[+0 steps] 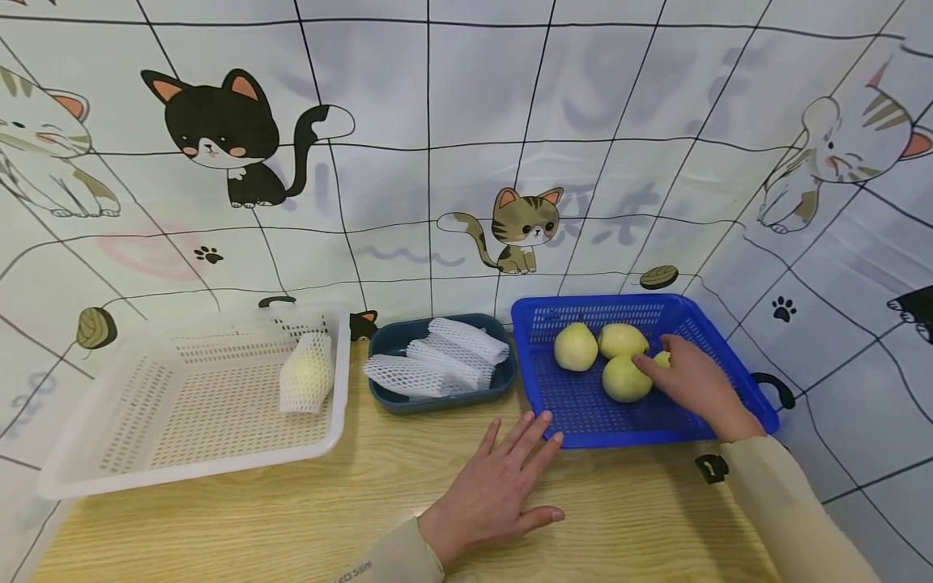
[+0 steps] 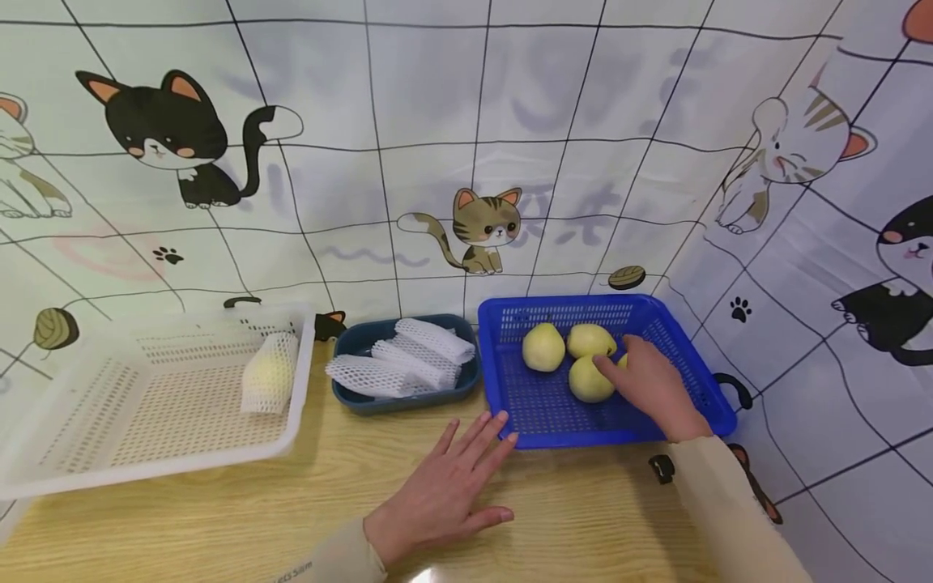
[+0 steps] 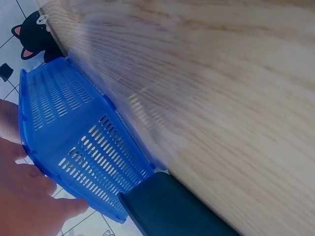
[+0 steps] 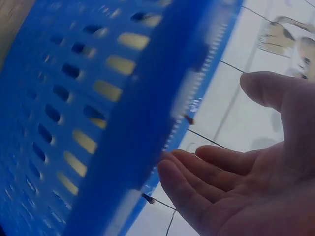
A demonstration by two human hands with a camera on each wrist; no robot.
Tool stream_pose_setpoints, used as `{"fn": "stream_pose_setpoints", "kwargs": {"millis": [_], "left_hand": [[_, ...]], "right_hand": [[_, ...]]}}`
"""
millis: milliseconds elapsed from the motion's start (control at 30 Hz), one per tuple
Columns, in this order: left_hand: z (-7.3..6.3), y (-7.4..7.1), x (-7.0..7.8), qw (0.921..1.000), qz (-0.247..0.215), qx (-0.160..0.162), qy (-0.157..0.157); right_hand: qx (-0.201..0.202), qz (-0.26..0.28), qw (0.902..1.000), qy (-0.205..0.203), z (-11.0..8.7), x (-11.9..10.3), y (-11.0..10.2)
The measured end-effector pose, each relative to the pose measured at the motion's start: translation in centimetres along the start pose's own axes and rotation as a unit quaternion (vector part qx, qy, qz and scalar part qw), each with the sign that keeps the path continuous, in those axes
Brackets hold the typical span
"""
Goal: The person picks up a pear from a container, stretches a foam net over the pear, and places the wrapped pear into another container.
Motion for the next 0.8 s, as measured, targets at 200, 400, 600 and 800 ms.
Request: {"fn": "stream_pose_setpoints", "kwargs": {"millis": [200,400,600,800], "left_hand": [[0.0,-0.2,-0.1,0.9999,0.008,0.005,0.004],[0.1,-0.5,0.0,1.0000,0.005,0.004,0.004],[0.1,-0.5,0.0,1.0000,0.002,-0.008,-0.004],[0.1,-0.5,0.0,0.9998,-0.003,-0.020,-0.008]], "right_hand": [[-0.042,-0.022,0.9989,-0.003,1.4,-0.3,0.7],[-0.070,-0.020,0.9972,-0.017,2.4,-0.4,1.5],[-0.062,-0.010,0.9974,-0.037,2.9,-0.8,2.1],[-0.066,-0.001,0.9959,-0.063,3.1,-0.8,3.0]]}}
Point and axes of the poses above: each hand's wrist, its own z-axis towards the middle knuckle, its own y-axis out of the palm, x = y × z, the point moved 4 cm from there along z, towards the middle knuckle, and after that the axes turned 12 degrees about -z, right-handed, at the moved point
